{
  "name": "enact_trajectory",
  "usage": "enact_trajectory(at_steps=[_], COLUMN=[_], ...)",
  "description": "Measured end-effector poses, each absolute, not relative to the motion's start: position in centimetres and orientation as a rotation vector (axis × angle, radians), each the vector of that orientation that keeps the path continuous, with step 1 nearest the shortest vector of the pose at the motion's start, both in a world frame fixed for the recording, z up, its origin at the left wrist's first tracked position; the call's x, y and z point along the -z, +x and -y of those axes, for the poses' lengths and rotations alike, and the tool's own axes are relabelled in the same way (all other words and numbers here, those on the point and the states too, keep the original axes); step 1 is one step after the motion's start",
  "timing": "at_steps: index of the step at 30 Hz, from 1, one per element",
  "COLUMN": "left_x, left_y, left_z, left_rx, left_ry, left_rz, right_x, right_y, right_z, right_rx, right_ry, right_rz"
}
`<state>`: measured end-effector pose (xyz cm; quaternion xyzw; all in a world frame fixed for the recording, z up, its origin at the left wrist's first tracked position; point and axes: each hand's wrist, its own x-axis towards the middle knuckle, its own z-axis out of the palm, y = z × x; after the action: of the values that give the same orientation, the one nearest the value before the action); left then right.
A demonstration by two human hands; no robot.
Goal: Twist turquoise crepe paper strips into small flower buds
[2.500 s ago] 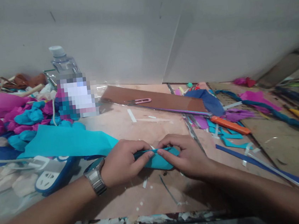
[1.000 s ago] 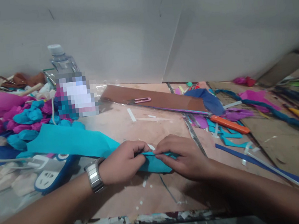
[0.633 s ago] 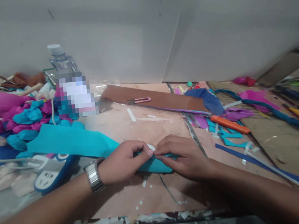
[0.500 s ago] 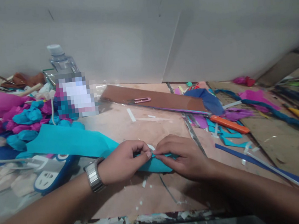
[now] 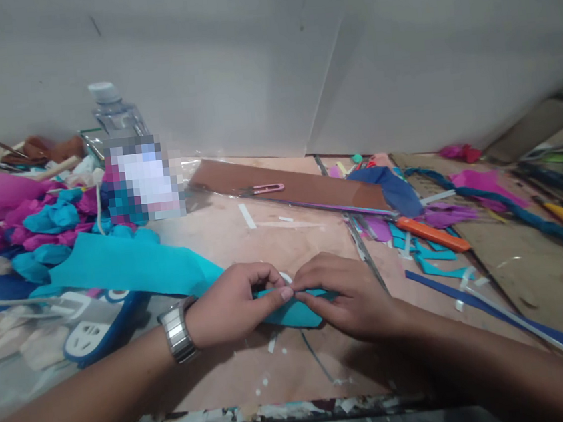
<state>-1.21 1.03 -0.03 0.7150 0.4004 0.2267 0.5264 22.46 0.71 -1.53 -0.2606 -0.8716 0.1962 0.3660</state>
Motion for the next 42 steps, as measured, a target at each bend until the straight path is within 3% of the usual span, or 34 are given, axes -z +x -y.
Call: enact_trajectory(at_steps=[21, 42], left_x=[-0.02, -0.25], left_y=[-0.94, -0.96], left_z=[-0.87, -0.24], left_rx=[-0.606, -0.731], left_ry=[1.712, 2.142], left_rz=[-0.983, -1.002], right_x=[1.62, 1.39], right_y=[22.70, 22.32], right_z=[-0.90, -0.39], right_rx=[-0.451, -0.444], right_ry=[-0.672, -0.827], right_rz=[2.279, 2.216])
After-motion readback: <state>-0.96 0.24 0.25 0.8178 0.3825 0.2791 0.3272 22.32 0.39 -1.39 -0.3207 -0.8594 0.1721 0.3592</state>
